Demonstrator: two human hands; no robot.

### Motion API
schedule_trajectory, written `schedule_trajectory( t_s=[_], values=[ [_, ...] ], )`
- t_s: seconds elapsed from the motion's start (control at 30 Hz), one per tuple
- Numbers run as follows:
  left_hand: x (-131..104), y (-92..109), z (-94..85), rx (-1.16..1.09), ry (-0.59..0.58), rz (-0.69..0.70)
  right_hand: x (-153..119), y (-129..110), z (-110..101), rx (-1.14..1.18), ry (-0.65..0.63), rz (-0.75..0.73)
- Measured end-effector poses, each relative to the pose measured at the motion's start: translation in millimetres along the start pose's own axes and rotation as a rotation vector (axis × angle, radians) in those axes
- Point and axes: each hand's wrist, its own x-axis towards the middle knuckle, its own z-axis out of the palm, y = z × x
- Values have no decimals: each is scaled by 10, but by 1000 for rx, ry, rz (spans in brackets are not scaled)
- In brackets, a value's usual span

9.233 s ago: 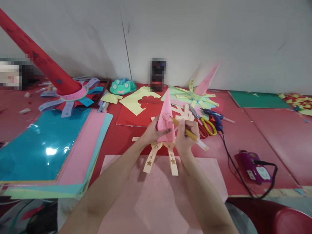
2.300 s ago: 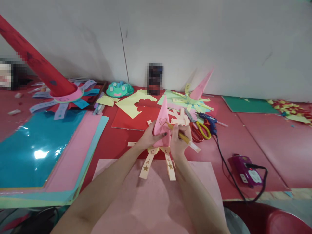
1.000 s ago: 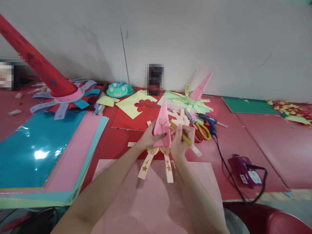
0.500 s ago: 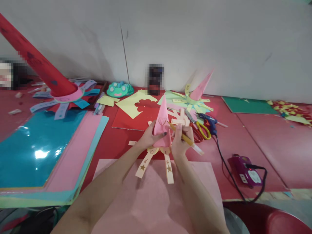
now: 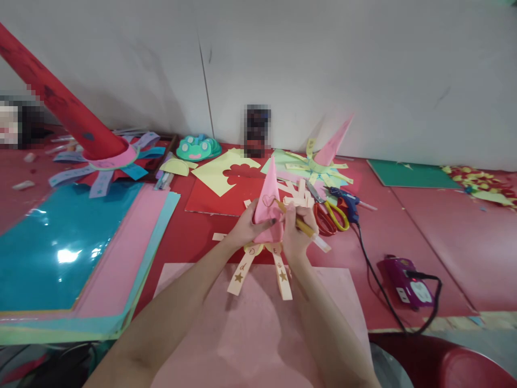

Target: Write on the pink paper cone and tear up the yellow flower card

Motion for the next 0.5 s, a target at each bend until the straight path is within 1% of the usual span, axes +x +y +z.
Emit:
schedule_trajectory(
  t_s=[0.3,0.5],
  values=[
    [-7,-2,-1,-12,-12,-5,-1,-23,14,-6,5,9],
    [6,-11,-4,63,0,23,-7,-20,2,15,-31,33]
  ],
)
